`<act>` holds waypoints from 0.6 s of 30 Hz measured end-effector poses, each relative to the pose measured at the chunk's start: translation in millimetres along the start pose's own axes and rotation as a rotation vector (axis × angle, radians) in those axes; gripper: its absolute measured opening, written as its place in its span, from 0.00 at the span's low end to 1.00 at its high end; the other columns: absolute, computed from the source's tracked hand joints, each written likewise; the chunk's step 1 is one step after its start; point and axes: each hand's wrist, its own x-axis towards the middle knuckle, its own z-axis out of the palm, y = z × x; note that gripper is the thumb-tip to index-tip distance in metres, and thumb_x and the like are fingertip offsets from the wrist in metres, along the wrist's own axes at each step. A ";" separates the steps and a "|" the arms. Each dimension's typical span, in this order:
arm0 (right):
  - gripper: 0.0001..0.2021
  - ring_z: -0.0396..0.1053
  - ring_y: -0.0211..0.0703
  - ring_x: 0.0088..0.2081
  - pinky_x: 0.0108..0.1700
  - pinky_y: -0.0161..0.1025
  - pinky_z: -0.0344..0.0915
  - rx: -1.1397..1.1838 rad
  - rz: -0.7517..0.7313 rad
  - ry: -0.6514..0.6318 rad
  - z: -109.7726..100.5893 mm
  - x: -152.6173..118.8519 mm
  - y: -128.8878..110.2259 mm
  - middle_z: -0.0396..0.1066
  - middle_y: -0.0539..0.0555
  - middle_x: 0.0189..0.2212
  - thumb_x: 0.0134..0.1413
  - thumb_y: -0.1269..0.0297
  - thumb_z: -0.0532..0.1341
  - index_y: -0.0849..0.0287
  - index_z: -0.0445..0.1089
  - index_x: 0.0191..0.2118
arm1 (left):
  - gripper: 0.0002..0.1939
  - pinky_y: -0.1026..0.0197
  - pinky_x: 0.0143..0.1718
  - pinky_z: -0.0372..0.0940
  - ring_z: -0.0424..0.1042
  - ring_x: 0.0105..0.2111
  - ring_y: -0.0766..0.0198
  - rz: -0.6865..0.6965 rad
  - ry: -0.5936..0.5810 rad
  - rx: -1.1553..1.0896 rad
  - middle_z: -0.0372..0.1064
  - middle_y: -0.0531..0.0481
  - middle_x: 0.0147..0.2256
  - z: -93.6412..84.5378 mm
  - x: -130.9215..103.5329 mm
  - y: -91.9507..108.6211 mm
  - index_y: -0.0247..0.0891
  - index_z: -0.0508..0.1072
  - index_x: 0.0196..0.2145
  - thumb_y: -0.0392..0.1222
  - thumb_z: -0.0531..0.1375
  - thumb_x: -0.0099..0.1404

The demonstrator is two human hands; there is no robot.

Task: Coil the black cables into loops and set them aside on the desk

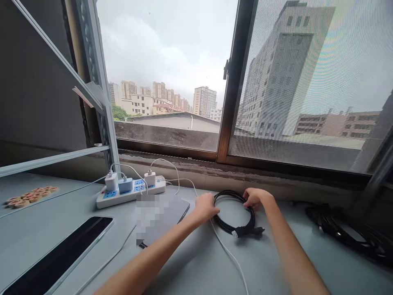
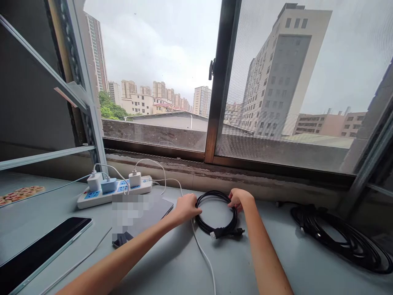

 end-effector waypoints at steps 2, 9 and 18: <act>0.17 0.69 0.40 0.41 0.40 0.41 0.71 0.020 -0.024 -0.001 -0.1 0.6 2.9 0.67 0.56 0.46 0.60 0.63 0.59 0.61 0.64 0.53 | 0.12 0.52 0.44 0.67 0.71 0.41 0.58 0.003 0.015 -0.015 0.70 0.45 0.39 2.2 0.4 1.1 0.33 0.72 0.37 0.46 0.61 0.65; 0.18 0.69 0.41 0.42 0.40 0.41 0.71 0.046 -0.061 0.018 2.8 4.7 6.7 0.66 0.57 0.48 0.60 0.64 0.59 0.61 0.63 0.54 | 0.11 0.52 0.44 0.66 0.70 0.42 0.58 0.012 0.032 -0.038 0.70 0.45 0.39 8.8 3.1 0.3 0.33 0.72 0.37 0.46 0.60 0.65; 0.18 0.70 0.40 0.40 0.39 0.41 0.72 0.017 -0.090 0.029 0.5 0.3 -0.8 0.68 0.56 0.46 0.59 0.64 0.60 0.60 0.63 0.55 | 0.12 0.51 0.45 0.67 0.70 0.42 0.58 0.024 -0.023 0.022 0.69 0.45 0.42 1.7 2.1 -2.6 0.33 0.71 0.41 0.46 0.59 0.67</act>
